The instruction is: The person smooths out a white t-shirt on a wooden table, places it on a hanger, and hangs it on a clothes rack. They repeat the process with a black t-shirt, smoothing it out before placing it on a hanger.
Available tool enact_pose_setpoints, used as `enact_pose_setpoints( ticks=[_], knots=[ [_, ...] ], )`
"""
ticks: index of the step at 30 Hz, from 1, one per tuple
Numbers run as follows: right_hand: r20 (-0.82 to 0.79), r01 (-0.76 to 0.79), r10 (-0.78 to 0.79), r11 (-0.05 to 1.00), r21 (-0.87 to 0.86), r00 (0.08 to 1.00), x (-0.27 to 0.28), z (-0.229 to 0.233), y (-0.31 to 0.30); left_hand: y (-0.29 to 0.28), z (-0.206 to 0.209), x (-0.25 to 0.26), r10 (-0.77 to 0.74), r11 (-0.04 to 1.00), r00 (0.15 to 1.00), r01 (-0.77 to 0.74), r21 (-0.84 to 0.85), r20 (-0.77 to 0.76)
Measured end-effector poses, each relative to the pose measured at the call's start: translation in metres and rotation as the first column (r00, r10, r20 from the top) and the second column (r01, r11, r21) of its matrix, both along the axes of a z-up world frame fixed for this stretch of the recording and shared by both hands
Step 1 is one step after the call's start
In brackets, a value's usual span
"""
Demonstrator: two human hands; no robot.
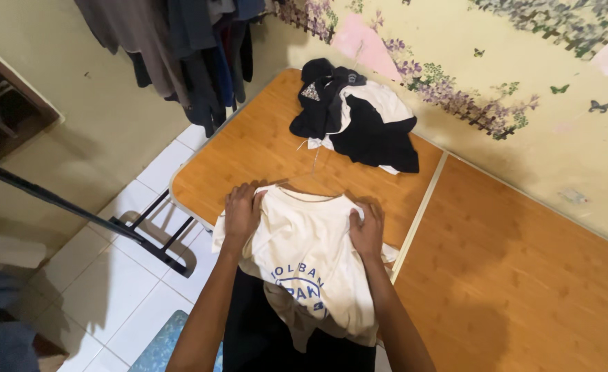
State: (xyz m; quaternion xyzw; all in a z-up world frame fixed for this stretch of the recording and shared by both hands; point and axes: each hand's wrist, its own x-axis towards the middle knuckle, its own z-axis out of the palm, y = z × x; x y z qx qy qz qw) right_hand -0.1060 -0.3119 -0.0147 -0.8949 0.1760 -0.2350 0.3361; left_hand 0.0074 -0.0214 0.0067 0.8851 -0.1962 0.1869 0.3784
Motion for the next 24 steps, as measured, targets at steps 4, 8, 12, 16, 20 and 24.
enact_pose_setpoints(
  ticks=[4, 8, 12, 16, 20, 24],
  knots=[
    [0.114, -0.042, 0.049, 0.997, -0.066, 0.992, -0.002, 0.001, -0.003, -0.004, 0.001, 0.001, 0.024, 0.997, 0.999, -0.02, 0.069, -0.048],
    [0.055, -0.037, 0.037, 0.999, 0.004, 0.998, 0.007, 0.004, -0.004, -0.002, 0.011, 0.003, 0.019, 1.0, 1.0, -0.019, 0.019, -0.016],
    [0.076, -0.078, 0.085, 0.993, -0.084, 0.994, 0.002, -0.001, -0.006, -0.002, 0.011, 0.0, 0.05, 0.998, 0.999, -0.05, 0.032, -0.021],
    [0.124, -0.098, 0.112, 0.989, -0.113, 0.986, 0.007, 0.007, -0.004, -0.002, 0.016, 0.002, 0.065, 0.997, 0.997, -0.064, 0.035, -0.033],
    [0.028, -0.09, 0.09, 0.996, -0.001, 0.996, 0.01, 0.014, -0.005, -0.005, 0.009, 0.005, 0.101, 0.992, 0.995, -0.1, 0.073, -0.011],
    [-0.105, -0.162, 0.154, 0.984, -0.07, 0.982, 0.018, 0.021, -0.009, -0.008, 0.014, 0.012, 0.158, 0.979, 0.987, -0.151, 0.137, -0.041]
  ],
)
